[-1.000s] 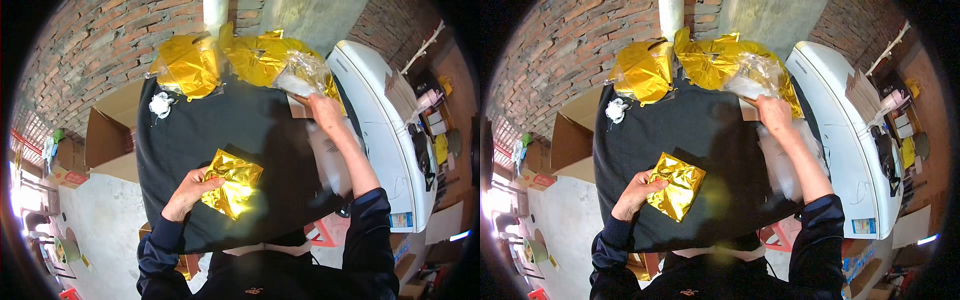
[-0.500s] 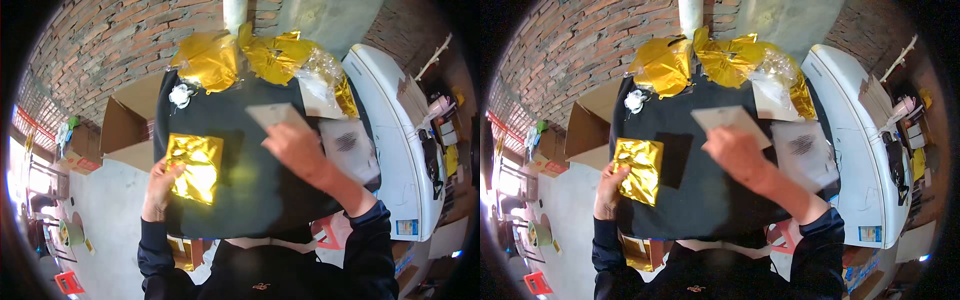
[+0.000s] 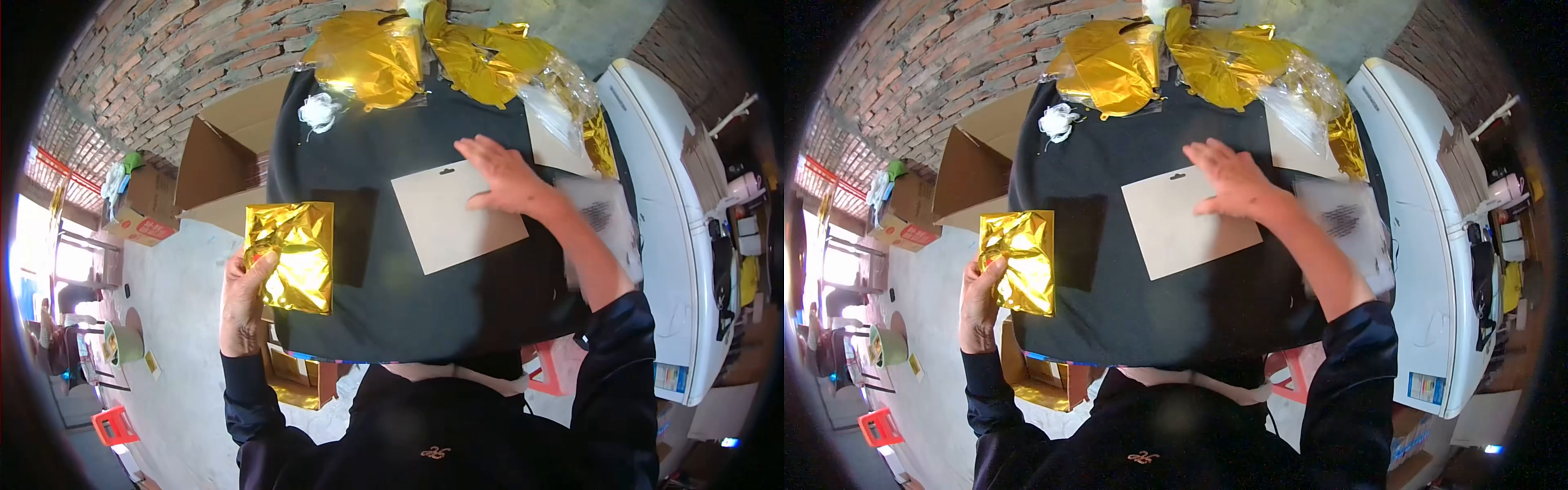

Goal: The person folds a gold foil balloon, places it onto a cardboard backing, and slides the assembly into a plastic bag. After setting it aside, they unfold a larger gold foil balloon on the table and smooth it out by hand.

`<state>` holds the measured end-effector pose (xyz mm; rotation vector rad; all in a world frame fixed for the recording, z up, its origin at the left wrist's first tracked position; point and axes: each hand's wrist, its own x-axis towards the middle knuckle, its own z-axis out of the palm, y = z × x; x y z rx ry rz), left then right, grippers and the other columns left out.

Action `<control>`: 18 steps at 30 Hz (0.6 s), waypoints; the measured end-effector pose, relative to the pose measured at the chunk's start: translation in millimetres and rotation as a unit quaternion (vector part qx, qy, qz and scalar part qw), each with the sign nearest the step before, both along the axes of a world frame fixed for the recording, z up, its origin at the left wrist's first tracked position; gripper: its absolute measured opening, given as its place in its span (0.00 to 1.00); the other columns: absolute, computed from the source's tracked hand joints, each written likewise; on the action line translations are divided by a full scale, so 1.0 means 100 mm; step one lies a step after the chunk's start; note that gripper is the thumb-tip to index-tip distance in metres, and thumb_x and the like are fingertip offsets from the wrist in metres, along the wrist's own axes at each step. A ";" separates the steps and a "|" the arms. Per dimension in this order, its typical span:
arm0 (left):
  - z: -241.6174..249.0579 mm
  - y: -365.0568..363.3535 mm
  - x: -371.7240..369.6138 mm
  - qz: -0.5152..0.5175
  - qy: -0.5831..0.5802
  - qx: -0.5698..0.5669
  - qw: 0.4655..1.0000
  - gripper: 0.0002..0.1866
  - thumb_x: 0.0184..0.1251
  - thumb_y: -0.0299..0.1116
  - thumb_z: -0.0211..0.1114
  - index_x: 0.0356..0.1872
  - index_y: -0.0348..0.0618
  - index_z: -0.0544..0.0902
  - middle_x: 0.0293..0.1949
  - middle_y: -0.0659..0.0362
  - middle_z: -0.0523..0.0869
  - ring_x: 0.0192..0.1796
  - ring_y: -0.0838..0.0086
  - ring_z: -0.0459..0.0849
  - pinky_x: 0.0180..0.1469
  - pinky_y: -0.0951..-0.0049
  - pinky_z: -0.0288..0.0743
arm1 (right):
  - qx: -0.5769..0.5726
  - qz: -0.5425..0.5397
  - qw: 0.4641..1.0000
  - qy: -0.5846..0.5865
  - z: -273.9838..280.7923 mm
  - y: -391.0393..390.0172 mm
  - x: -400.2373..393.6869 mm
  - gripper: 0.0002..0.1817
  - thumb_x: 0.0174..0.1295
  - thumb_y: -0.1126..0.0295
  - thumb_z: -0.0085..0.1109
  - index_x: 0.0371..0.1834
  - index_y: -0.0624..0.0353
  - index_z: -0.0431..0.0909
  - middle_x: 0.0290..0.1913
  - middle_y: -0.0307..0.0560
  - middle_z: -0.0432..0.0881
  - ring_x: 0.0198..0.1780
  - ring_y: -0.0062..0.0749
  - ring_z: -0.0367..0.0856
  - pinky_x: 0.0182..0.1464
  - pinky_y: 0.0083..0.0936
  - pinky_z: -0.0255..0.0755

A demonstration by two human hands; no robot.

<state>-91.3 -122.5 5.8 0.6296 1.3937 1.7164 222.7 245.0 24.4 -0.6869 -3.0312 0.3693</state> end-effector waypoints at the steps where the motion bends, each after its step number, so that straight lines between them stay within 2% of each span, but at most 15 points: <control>1: 0.03 0.02 0.03 -0.003 -0.004 -0.003 1.000 0.20 0.75 0.28 0.74 0.64 0.35 0.86 0.57 0.57 0.93 0.55 0.76 0.91 0.63 0.71 0.81 | -0.009 -0.001 1.000 -0.014 -0.04 -0.02 -0.02 0.58 0.55 0.47 0.79 0.87 0.56 0.61 0.87 0.55 0.61 0.89 0.52 0.54 0.82 0.56 0.58; 3: 0.09 0.05 0.07 -0.003 -0.010 -0.007 1.000 0.19 0.75 0.28 0.74 0.64 0.35 0.86 0.57 0.57 0.93 0.55 0.76 0.91 0.63 0.71 0.81 | -0.025 0.002 0.999 -0.041 -0.17 -0.03 -0.11 0.58 0.55 0.45 0.79 0.87 0.56 0.61 0.87 0.54 0.60 0.89 0.52 0.52 0.81 0.56 0.56; 7: 0.19 0.13 0.06 -0.016 -0.008 -0.004 1.000 0.21 0.76 0.24 0.72 0.68 0.34 0.84 0.59 0.55 0.93 0.57 0.74 0.92 0.64 0.71 0.83 | 0.024 0.045 0.998 -0.025 -0.25 -0.13 -0.16 0.57 0.51 0.44 0.81 0.84 0.55 0.67 0.84 0.52 0.65 0.85 0.51 0.61 0.77 0.56 0.61; 10: 0.32 0.29 0.19 -0.033 -0.045 0.036 0.998 0.21 0.77 0.24 0.72 0.68 0.34 0.83 0.60 0.55 0.92 0.57 0.74 0.92 0.65 0.70 0.84 | 0.073 0.079 0.994 0.032 -0.20 -0.26 -0.22 0.44 0.55 0.48 0.80 0.75 0.55 0.79 0.75 0.48 0.76 0.76 0.49 0.71 0.71 0.52 0.67; 13: 0.09 0.56 0.35 -0.068 -0.052 0.043 0.995 0.20 0.77 0.26 0.73 0.66 0.35 0.85 0.57 0.57 0.93 0.55 0.76 0.92 0.61 0.72 0.85 | 0.113 0.070 0.986 0.100 0.00 0.12 -0.74 0.28 0.60 0.54 0.76 0.61 0.56 0.87 0.62 0.44 0.84 0.67 0.45 0.78 0.62 0.49 0.73; 14: 0.04 0.63 0.41 -0.085 -0.083 0.036 0.992 0.21 0.76 0.26 0.73 0.67 0.34 0.84 0.58 0.57 0.93 0.56 0.75 0.92 0.63 0.71 0.84 | 0.088 0.086 0.972 0.199 0.11 0.17 -0.93 0.14 0.65 0.60 0.70 0.49 0.54 0.90 0.50 0.42 0.87 0.58 0.44 0.81 0.57 0.49 0.75; 16: -0.02 0.73 0.53 -0.116 -0.141 0.033 0.983 0.23 0.76 0.26 0.74 0.69 0.33 0.82 0.60 0.56 0.92 0.57 0.76 0.91 0.65 0.71 0.84 | 0.051 0.077 0.975 0.201 0.17 0.28 -1.35 0.10 0.65 0.63 0.70 0.46 0.52 0.91 0.46 0.45 0.87 0.56 0.47 0.82 0.57 0.47 0.77; 18: -0.10 0.78 0.56 -0.128 -0.152 0.038 0.979 0.24 0.76 0.28 0.75 0.69 0.33 0.82 0.60 0.56 0.92 0.57 0.76 0.91 0.64 0.71 0.84 | 0.032 0.075 0.973 0.214 0.14 0.32 -1.75 0.07 0.65 0.64 0.70 0.43 0.50 0.91 0.43 0.46 0.88 0.55 0.48 0.83 0.57 0.46 0.78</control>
